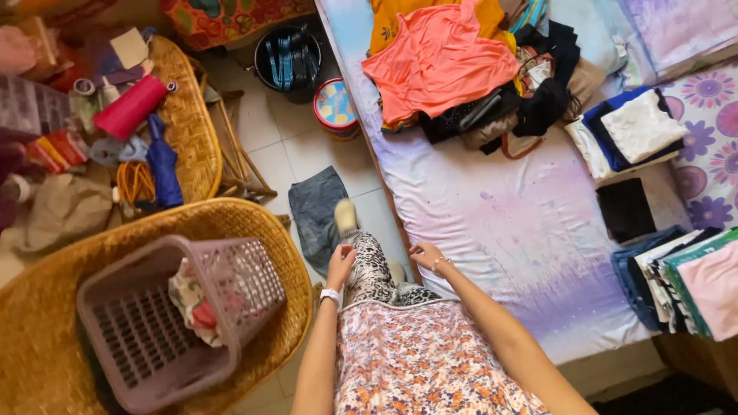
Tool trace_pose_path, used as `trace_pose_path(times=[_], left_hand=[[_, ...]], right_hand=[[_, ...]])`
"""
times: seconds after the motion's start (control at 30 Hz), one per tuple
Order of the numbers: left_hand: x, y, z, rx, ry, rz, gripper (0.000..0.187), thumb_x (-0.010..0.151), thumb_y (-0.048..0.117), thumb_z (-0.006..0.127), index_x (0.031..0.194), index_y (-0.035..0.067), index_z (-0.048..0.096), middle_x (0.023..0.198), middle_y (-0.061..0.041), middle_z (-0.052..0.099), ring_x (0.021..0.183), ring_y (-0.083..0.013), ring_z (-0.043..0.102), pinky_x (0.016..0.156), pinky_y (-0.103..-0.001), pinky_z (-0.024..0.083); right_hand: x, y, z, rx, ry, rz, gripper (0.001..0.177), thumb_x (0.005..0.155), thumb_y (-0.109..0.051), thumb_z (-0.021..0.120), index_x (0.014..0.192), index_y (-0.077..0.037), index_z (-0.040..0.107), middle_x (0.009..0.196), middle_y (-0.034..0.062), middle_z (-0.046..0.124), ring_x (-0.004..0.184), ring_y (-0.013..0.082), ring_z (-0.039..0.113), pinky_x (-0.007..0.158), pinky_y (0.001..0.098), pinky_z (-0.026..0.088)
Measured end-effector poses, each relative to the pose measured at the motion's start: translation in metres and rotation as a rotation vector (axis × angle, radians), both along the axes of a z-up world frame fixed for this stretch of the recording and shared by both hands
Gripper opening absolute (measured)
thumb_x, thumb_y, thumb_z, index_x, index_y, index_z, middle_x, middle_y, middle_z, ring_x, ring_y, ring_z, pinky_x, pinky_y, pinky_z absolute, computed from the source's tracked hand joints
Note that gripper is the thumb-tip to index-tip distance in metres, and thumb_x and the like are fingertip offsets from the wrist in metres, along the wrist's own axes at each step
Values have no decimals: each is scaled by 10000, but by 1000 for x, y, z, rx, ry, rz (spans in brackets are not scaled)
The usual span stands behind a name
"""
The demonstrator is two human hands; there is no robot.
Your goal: Folding shirts and stacking them on a bed.
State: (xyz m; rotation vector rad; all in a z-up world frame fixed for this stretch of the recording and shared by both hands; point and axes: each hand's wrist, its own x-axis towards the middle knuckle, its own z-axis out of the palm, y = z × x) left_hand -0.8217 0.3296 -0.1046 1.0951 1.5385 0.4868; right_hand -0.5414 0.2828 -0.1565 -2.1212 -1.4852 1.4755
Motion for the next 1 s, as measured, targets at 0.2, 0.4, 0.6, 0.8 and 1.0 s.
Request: trace_pose_path(times=[0.2, 0.4, 0.6, 0.8, 1.0], left_hand=[[-1, 96, -43, -96, 24, -127, 296, 783, 274, 627, 1011, 87, 609, 957, -174, 615, 947, -333, 574, 767, -427, 486], [-16, 194, -36, -234, -65, -125, 289, 796, 246, 618, 1044, 100, 599, 947, -153, 620, 926, -283, 586, 802, -392, 468], [-65, 258, -74, -352, 27, -216, 280, 802, 292, 610, 1046, 156, 603, 885, -110, 633, 807, -221, 628, 732, -356, 499], [-73, 325, -119, -356, -38, -221, 208, 809, 202, 611, 990, 99, 605, 723, -59, 606, 665, -158, 597, 611, -280, 463], [34, 450, -105, -451, -224, 20, 280, 839, 208, 544, 1113, 151, 556, 1097, -77, 530, 923, -191, 557, 775, -356, 453]], right_hand=[[-36, 105, -38, -4, 23, -117, 277, 631, -335, 656, 893, -247, 660, 892, 22, 635, 948, 183, 573, 867, 305, 452], [-63, 234, -96, -34, -167, -282, 288, 556, -301, 672, 842, -302, 639, 1051, 58, 348, 1090, 245, 442, 931, 312, 400], [-61, 383, -31, -165, -285, -266, 481, 655, -305, 598, 1124, -206, 552, 1300, 104, 226, 1235, 361, 250, 1033, 421, 323], [-37, 420, -58, -383, -282, -274, 852, 604, -479, 604, 1362, -262, 282, 1433, 71, 99, 1306, 289, 150, 941, 505, 372], [-27, 407, -43, -184, -291, -242, 800, 633, -406, 631, 1315, -65, 391, 1361, 176, 318, 1283, 336, 265, 1028, 438, 304]])
